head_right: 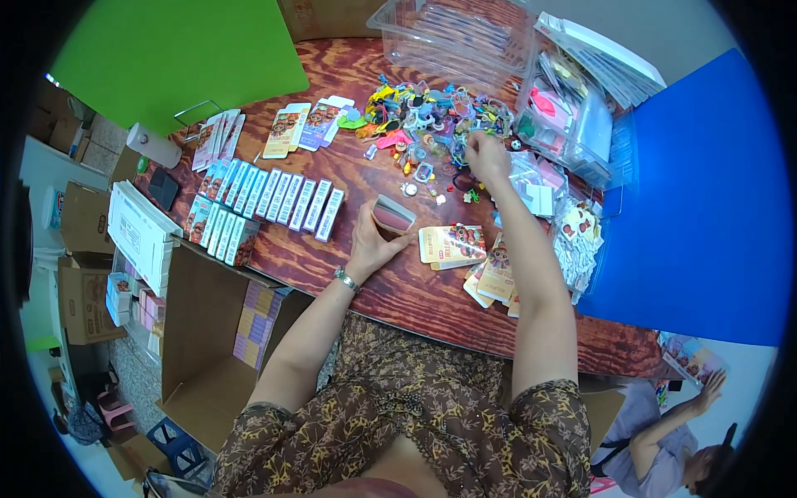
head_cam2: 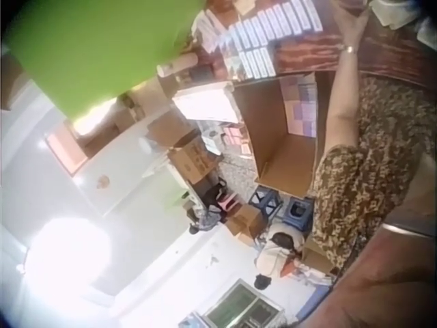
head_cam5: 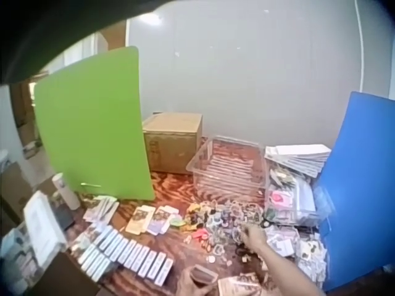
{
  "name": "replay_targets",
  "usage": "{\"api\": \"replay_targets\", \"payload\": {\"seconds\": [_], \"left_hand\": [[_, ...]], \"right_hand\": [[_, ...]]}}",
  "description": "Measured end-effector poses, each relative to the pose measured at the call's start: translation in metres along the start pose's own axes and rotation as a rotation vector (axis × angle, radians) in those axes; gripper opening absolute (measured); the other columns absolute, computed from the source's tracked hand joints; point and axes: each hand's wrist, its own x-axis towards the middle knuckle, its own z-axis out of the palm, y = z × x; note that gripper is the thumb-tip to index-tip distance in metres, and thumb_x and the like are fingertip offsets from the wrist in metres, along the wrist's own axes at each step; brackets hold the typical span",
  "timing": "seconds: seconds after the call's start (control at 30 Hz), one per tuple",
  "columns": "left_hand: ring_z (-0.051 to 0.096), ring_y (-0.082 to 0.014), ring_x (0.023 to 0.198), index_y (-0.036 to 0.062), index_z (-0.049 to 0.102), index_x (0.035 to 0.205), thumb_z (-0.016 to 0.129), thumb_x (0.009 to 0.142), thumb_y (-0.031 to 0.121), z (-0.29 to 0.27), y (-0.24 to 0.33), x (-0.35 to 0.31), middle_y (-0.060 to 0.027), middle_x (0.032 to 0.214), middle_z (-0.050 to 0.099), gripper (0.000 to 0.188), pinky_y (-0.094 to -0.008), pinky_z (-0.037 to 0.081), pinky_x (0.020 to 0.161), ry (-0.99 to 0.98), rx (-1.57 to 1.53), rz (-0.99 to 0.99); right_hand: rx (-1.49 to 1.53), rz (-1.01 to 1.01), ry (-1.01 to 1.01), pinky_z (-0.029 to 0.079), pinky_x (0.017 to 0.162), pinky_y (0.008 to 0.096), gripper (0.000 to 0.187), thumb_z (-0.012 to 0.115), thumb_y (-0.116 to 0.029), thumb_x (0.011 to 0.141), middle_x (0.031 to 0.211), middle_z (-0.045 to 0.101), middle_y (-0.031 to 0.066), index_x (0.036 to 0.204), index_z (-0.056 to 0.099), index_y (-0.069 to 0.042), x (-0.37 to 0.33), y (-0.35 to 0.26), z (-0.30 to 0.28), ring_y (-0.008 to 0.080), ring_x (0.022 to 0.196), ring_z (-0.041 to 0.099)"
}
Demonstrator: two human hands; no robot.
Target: Sorting small plastic toy parts and stickers into containers and bags, then inserting them into card kits.
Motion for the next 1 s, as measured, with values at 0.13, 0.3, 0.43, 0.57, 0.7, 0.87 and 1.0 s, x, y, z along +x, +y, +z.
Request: {"api": "replay_targets", "payload": {"seconds": [0.13,0.3,0.43,0.57,0.7,0.87,1.0], "left_hand": [[0.06,-0.0368,0.107,0.0017,0.046,0.125,0.093,0.066,0.03,-0.003,-0.002,-0.001,-0.0175,0.113,0.058,0.081,-0.0447,0.049,0.091,-0.003,-0.064,-0.035],[0.06,-0.037,0.108,0.0007,0.045,0.127,0.093,0.065,0.03,0.0,-0.002,0.0,-0.0183,0.115,0.058,0.084,-0.0447,0.049,0.091,0.004,-0.049,0.027],[0.063,-0.0334,0.107,0.0018,0.046,0.128,0.095,0.063,0.03,0.001,-0.001,-0.001,-0.017,0.114,0.061,0.086,-0.0427,0.051,0.091,0.016,0.002,0.022],[0.061,-0.035,0.108,0.0011,0.046,0.128,0.094,0.064,0.03,0.0,-0.001,0.0,-0.018,0.116,0.059,0.085,-0.0439,0.05,0.092,0.006,-0.012,0.02],[0.063,-0.0341,0.109,0.0009,0.046,0.129,0.095,0.063,0.03,-0.002,0.0,0.001,-0.0183,0.115,0.061,0.087,-0.0432,0.051,0.092,0.008,0.012,0.009],[0.063,-0.0343,0.109,0.0006,0.045,0.13,0.095,0.063,0.03,-0.003,0.001,0.0,-0.0187,0.116,0.061,0.088,-0.0436,0.051,0.092,0.003,0.01,-0.002],[0.064,-0.0343,0.108,0.001,0.045,0.132,0.095,0.063,0.031,-0.001,0.002,0.001,-0.0187,0.116,0.06,0.09,-0.0435,0.051,0.093,-0.013,0.026,-0.007]], "right_hand": [[0.199,-0.397,0.166,0.053,0.073,0.0408,0.012,0.07,-0.011,0.087,0.089,0.069,0.0104,0.095,0.063,-0.006,-0.012,-0.015,-0.037,0.0305,0.084,0.069],[0.298,-0.535,0.105,0.053,0.07,0.0317,0.013,0.068,-0.006,0.091,0.09,0.069,0.0083,0.103,0.064,-0.002,-0.019,-0.026,-0.062,0.0181,0.077,0.067],[0.436,-0.38,-0.047,0.053,0.073,0.0292,0.015,0.068,-0.009,0.094,0.095,0.071,0.0045,0.108,0.068,-0.002,-0.021,-0.03,-0.075,0.0123,0.079,0.065],[0.378,-0.355,-0.226,0.052,0.076,0.0282,0.02,0.066,-0.011,0.096,0.1,0.072,0.004,0.113,0.068,-0.002,-0.025,-0.024,-0.077,0.0109,0.083,0.064],[0.413,-0.291,-0.318,0.051,0.077,0.0281,0.022,0.065,-0.012,0.096,0.099,0.07,0.0016,0.116,0.068,-0.003,-0.033,-0.024,-0.084,0.0093,0.084,0.062],[0.475,-0.231,-0.468,0.05,0.073,0.0274,0.025,0.066,-0.014,0.095,0.09,0.065,-0.0017,0.118,0.068,-0.003,-0.04,-0.015,-0.067,0.0075,0.081,0.059],[0.193,-0.22,-0.463,0.05,0.067,0.0288,0.026,0.071,-0.014,0.09,0.081,0.067,0.002,0.115,0.068,-0.006,-0.04,0.001,-0.031,0.0115,0.071,0.062]]}}
